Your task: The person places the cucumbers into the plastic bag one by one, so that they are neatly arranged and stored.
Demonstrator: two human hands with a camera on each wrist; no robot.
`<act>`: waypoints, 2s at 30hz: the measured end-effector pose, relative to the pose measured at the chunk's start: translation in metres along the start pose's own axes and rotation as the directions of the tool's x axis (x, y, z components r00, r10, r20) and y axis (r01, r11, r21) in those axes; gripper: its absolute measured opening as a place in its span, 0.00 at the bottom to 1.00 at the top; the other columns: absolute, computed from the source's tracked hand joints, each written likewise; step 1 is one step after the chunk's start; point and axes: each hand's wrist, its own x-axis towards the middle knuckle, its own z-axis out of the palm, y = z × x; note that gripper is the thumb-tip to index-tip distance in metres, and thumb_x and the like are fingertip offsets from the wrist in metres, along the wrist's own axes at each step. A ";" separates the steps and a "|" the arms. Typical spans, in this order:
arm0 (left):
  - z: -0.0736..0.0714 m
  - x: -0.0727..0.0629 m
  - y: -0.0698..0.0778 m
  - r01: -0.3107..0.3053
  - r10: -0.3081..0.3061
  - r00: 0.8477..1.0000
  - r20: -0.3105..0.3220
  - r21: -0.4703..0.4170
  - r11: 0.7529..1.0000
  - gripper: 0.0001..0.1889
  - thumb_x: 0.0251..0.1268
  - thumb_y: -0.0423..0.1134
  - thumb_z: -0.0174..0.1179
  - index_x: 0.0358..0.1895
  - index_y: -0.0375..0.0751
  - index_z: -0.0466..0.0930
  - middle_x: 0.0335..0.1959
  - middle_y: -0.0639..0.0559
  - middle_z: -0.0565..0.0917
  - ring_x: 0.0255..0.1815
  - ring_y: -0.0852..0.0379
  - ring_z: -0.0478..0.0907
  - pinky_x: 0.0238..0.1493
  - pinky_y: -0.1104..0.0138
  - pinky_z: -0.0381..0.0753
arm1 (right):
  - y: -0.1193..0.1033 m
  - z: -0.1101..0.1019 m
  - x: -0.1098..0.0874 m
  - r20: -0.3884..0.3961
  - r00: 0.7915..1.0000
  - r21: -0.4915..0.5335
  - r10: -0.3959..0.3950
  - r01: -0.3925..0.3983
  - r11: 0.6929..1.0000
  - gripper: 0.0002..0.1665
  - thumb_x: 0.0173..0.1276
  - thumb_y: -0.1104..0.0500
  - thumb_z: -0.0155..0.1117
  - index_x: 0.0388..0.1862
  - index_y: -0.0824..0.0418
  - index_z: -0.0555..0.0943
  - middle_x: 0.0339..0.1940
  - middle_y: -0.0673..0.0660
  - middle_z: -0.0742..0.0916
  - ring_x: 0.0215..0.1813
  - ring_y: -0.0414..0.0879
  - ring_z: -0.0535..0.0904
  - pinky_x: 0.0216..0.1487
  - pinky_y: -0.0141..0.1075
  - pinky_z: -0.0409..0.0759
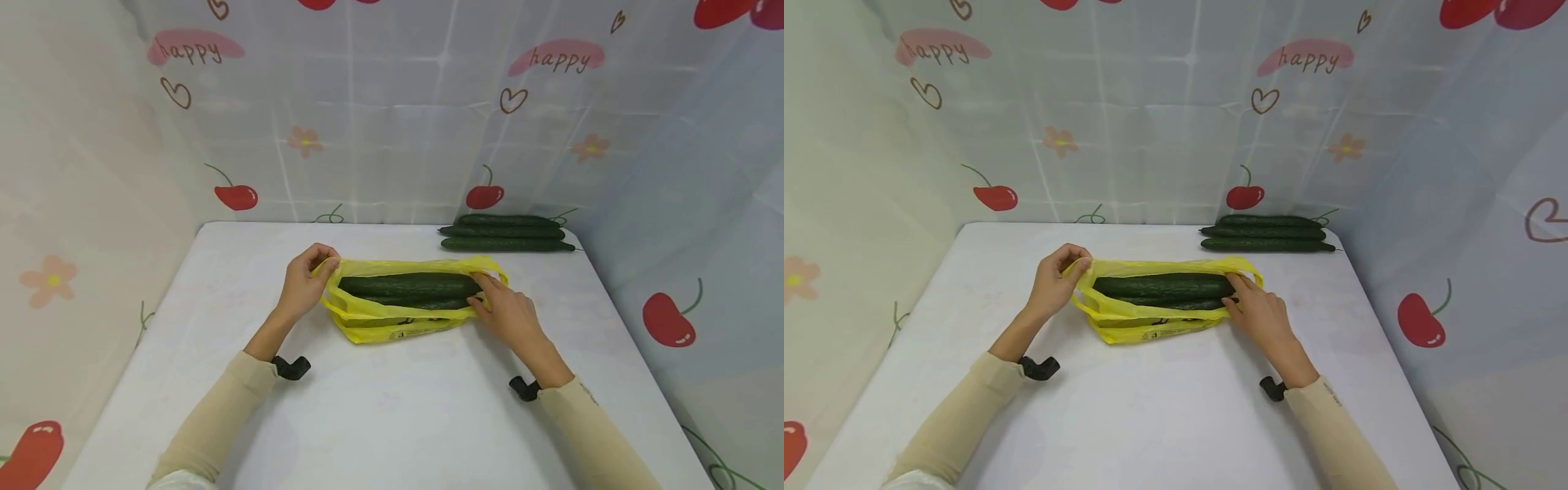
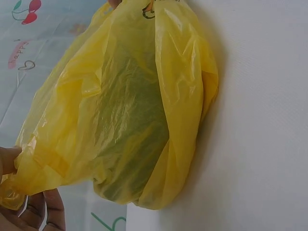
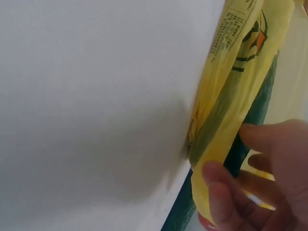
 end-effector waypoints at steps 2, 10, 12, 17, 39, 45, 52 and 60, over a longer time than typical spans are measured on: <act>-0.001 -0.001 -0.001 0.011 -0.011 1.000 0.000 -0.003 1.000 0.08 0.81 0.41 0.63 0.50 0.40 0.84 0.47 0.44 0.86 0.54 0.60 0.81 0.77 0.50 0.78 | 0.002 -0.003 -0.001 -0.022 1.000 0.033 -0.016 0.016 0.999 0.32 0.77 0.48 0.71 0.75 0.55 0.77 0.68 0.62 0.88 0.18 0.46 0.73 0.20 0.38 0.68; 0.000 -0.006 0.004 0.037 -0.037 0.999 0.001 -0.010 0.999 0.07 0.81 0.36 0.62 0.51 0.35 0.83 0.49 0.37 0.86 0.52 0.62 0.81 0.77 0.44 0.77 | 0.031 -0.007 0.002 -0.341 0.936 0.140 -0.081 0.136 0.981 0.18 0.74 0.59 0.73 0.61 0.59 0.88 0.53 0.61 0.93 0.24 0.46 0.81 0.23 0.35 0.74; 0.000 -0.007 0.007 0.042 -0.042 0.999 0.004 -0.007 0.999 0.08 0.81 0.36 0.62 0.51 0.33 0.83 0.49 0.36 0.86 0.52 0.63 0.80 0.77 0.43 0.76 | 0.041 -0.007 0.006 -0.385 0.921 0.162 -0.054 0.125 0.979 0.16 0.75 0.60 0.72 0.59 0.59 0.88 0.50 0.61 0.93 0.25 0.49 0.83 0.25 0.37 0.77; 0.000 -0.009 0.007 0.046 -0.046 0.999 -0.003 -0.003 0.999 0.08 0.81 0.36 0.62 0.50 0.34 0.83 0.48 0.36 0.86 0.51 0.62 0.80 0.77 0.43 0.76 | 0.074 -0.006 0.022 -0.341 0.936 0.267 0.089 0.006 0.964 0.15 0.81 0.56 0.65 0.60 0.60 0.87 0.53 0.64 0.92 0.39 0.59 0.88 0.39 0.51 0.86; -0.004 -0.019 0.014 0.032 -0.030 0.999 -0.024 0.086 0.996 0.07 0.80 0.45 0.65 0.47 0.46 0.86 0.45 0.48 0.86 0.50 0.57 0.78 0.59 0.57 0.79 | 0.181 -0.016 0.065 0.140 0.954 0.046 0.265 -0.274 0.961 0.55 0.76 0.31 0.63 0.87 0.60 0.57 0.80 0.80 0.61 0.74 0.82 0.54 0.70 0.80 0.56; -0.004 -0.019 0.027 0.066 -0.066 0.998 0.000 0.110 0.992 0.07 0.81 0.47 0.64 0.47 0.48 0.85 0.44 0.50 0.86 0.33 0.53 0.78 0.30 0.62 0.81 | 0.184 -0.017 0.066 0.175 0.957 0.008 0.232 -0.237 0.972 0.40 0.76 0.40 0.67 0.76 0.63 0.72 0.77 0.79 0.66 0.75 0.82 0.57 0.70 0.79 0.57; -0.005 -0.016 0.043 0.119 -0.123 0.992 0.027 0.125 0.985 0.07 0.81 0.47 0.64 0.47 0.49 0.84 0.43 0.49 0.84 0.48 0.51 0.80 0.32 0.63 0.81 | 0.185 -0.012 0.054 0.157 0.974 0.042 0.162 -0.170 0.985 0.32 0.81 0.46 0.65 0.77 0.58 0.74 0.75 0.77 0.75 0.74 0.83 0.63 0.72 0.80 0.56; -0.002 -0.016 0.043 0.107 -0.107 0.994 -0.010 0.168 0.980 0.06 0.80 0.44 0.64 0.47 0.47 0.85 0.43 0.48 0.86 0.49 0.48 0.80 0.57 0.52 0.74 | 0.179 -0.011 0.035 0.048 0.995 0.111 0.088 -0.093 0.989 0.29 0.82 0.50 0.65 0.75 0.61 0.75 0.73 0.75 0.77 0.70 0.80 0.67 0.67 0.79 0.60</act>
